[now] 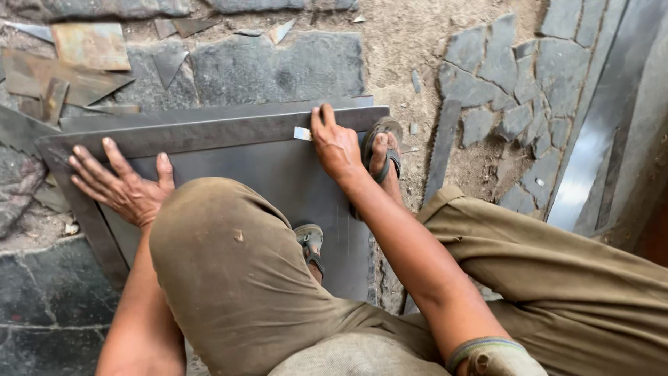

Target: The person marks a metal sheet using a small piece of stone or chalk and a metal square to define straight lines, occasionally shifting their position on the floor to reach different sides of the sheet.

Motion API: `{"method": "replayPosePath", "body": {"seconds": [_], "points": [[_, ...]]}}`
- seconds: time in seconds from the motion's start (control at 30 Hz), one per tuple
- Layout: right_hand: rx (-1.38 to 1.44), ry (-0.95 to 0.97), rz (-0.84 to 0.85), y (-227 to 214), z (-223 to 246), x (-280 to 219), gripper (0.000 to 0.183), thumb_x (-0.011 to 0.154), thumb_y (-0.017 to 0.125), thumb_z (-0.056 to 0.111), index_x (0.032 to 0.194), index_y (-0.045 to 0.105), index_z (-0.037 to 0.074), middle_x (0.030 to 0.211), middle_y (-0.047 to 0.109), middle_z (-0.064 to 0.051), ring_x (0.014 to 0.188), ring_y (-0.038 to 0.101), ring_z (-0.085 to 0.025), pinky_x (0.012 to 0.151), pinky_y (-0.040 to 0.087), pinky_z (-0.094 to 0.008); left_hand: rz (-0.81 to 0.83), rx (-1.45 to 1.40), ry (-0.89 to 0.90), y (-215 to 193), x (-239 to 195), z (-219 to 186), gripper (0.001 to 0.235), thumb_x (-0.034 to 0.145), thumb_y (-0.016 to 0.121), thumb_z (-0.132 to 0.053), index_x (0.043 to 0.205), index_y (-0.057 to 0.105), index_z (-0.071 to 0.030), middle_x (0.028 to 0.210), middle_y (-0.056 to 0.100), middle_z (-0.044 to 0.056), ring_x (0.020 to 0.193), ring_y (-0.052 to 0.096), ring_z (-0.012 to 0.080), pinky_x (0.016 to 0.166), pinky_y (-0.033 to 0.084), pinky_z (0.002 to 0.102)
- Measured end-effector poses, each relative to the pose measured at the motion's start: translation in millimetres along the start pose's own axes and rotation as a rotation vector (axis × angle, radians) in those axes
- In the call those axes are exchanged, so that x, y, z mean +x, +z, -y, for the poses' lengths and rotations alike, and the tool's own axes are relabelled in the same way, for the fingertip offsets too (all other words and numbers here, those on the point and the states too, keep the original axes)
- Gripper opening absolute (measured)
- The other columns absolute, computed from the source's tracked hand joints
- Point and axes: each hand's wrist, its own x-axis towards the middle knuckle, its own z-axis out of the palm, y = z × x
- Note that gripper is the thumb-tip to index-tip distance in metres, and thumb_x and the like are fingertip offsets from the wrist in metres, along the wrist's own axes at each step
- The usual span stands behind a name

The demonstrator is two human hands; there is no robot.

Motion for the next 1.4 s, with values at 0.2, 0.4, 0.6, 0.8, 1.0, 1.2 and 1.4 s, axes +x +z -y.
{"method": "replayPosePath", "body": {"seconds": [0.2,0.4,0.6,0.8,1.0,1.2,1.4], "points": [[0.0,-0.033,-0.018,-7,-2,7,0.053,0.084,0.062,0.001,0.136,0.055,-0.004,0.135,0.055,-0.021,0.068,0.071,-0.036,0.058,0.058,-0.043,-0.038,0.034,0.0,3,6,-4,0.088,0.106,0.048,-0.073,0.169,0.035,-0.013,0.173,0.02,0.028,0.161,0.016,0.0487,0.13,0.012,0.068],[-0.011,-0.023,-0.006,-9,2,8,0.051,0.085,0.062,0.0,0.136,0.056,-0.003,0.135,0.054,-0.02,0.068,0.071,-0.035,0.06,0.059,-0.043,-0.021,0.025,-0.015,0,6,-5,0.088,0.105,0.047,-0.074,0.168,0.034,-0.013,0.173,0.02,0.028,0.16,0.016,0.0493,0.13,0.012,0.068],[-0.053,-0.029,0.045,-11,4,7,0.056,0.084,0.063,0.0,0.138,0.053,-0.008,0.135,0.053,-0.023,0.067,0.072,-0.034,0.058,0.059,-0.042,-0.009,0.042,-0.032,2,6,-6,0.087,0.105,0.046,-0.073,0.169,0.034,-0.015,0.173,0.02,0.027,0.161,0.015,0.0485,0.129,0.011,0.067],[-0.123,0.01,0.129,-15,24,14,0.057,0.088,0.062,0.004,0.143,0.05,-0.008,0.137,0.053,-0.024,0.066,0.072,-0.036,0.055,0.059,-0.043,-0.051,0.041,-0.014,1,5,0,0.087,0.103,0.05,-0.073,0.168,0.035,-0.016,0.174,0.019,0.026,0.161,0.015,0.0471,0.131,0.012,0.066],[-0.055,-0.137,0.095,-18,72,26,0.054,0.09,0.065,0.014,0.141,0.054,0.002,0.138,0.059,-0.017,0.069,0.072,-0.037,0.053,0.058,-0.045,-0.09,0.098,-0.024,2,9,-3,0.092,0.093,0.063,-0.075,0.161,0.037,-0.019,0.168,0.022,0.022,0.156,0.018,0.0459,0.126,0.014,0.066],[-0.177,-0.251,0.057,-15,89,42,0.048,0.091,0.067,0.012,0.138,0.062,0.004,0.13,0.063,-0.014,0.073,0.072,-0.031,0.056,0.058,-0.041,-0.195,0.005,-0.004,10,8,-5,0.087,0.099,0.059,-0.07,0.164,0.031,-0.019,0.169,0.021,0.023,0.158,0.021,0.0435,0.129,0.016,0.065],[-0.152,-0.266,0.099,-17,87,46,0.05,0.087,0.072,0.015,0.136,0.064,0.006,0.129,0.064,-0.012,0.075,0.072,-0.033,0.062,0.058,-0.043,-0.12,0.003,-0.028,5,8,-5,0.086,0.1,0.055,-0.072,0.165,0.028,-0.023,0.169,0.019,0.023,0.157,0.02,0.0432,0.128,0.013,0.064]]}}
